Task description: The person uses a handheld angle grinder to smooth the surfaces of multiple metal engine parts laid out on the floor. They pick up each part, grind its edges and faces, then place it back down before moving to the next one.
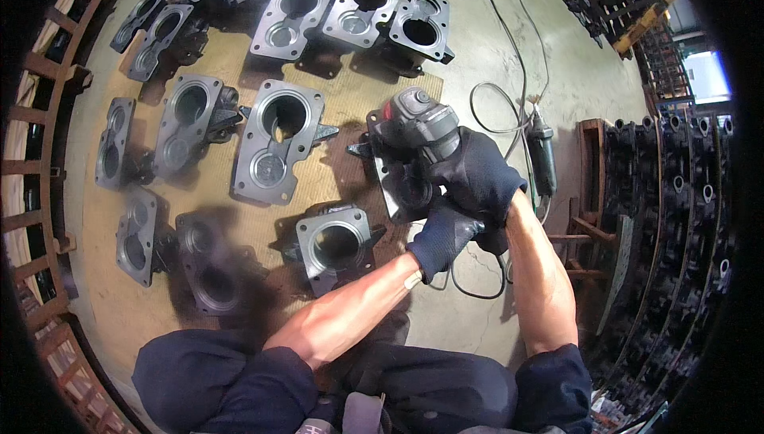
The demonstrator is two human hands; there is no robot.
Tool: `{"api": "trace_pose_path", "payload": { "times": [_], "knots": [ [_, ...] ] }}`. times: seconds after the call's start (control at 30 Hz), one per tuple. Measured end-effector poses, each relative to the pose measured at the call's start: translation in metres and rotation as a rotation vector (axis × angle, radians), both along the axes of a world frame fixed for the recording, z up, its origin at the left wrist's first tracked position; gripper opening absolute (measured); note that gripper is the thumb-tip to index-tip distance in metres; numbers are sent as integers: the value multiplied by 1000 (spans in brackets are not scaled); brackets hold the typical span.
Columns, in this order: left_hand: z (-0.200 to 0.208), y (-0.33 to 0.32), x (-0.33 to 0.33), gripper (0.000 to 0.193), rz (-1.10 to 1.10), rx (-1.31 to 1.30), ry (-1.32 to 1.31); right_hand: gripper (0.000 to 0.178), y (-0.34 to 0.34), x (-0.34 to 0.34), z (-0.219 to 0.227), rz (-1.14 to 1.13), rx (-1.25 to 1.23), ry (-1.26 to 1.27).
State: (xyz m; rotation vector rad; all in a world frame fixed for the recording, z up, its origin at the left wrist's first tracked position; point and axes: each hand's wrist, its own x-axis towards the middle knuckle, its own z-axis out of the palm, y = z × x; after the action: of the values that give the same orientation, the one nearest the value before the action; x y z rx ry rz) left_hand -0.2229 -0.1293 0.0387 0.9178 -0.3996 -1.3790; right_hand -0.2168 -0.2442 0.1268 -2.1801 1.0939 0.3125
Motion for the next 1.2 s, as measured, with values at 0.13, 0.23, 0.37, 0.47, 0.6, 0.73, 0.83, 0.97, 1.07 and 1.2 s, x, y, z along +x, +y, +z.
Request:
{"api": "trace_pose_path", "payload": {
  "times": [0.13, 0.23, 0.37, 0.47, 0.6, 0.73, 0.83, 0.97, 1.07, 1.2],
  "knots": [
    [6, -3, -3, 36, -135, 16, -46, 54, -5, -18, -6, -43, -13, -49],
    [7, -9, -20, 25, -175, 30, -53, 46, -11, -40, -3, 4, -94, -9],
    [4, -10, -17, 23, -223, 40, 58, 45, -23, -48, -18, 267, -173, -90],
    [-9, 3, -11, 28, -141, 22, 14, 49, -7, -24, -16, 111, -56, -79],
    [-38, 6, -19, 30, 185, -1, 28, 55, 16, 17, 3, 118, 30, 24],
    [-15, -2, -16, 34, -79, -30, -81, 52, 0, -18, -5, -72, 33, -83],
    [11, -9, -17, 26, -270, 91, -89, 46, -13, -53, -19, 76, -87, -68],
    [9, 5, -40, 25, -205, 37, -147, 39, -1, -77, -19, 124, -140, -88],
    [-2, 34, -65, 44, -183, -24, -266, 39, 28, -90, -18, -11, -31, -102],
    [10, 65, -77, 56, -323, 110, -151, 49, 61, -97, -2, -154, 87, -59]
  ]
}}
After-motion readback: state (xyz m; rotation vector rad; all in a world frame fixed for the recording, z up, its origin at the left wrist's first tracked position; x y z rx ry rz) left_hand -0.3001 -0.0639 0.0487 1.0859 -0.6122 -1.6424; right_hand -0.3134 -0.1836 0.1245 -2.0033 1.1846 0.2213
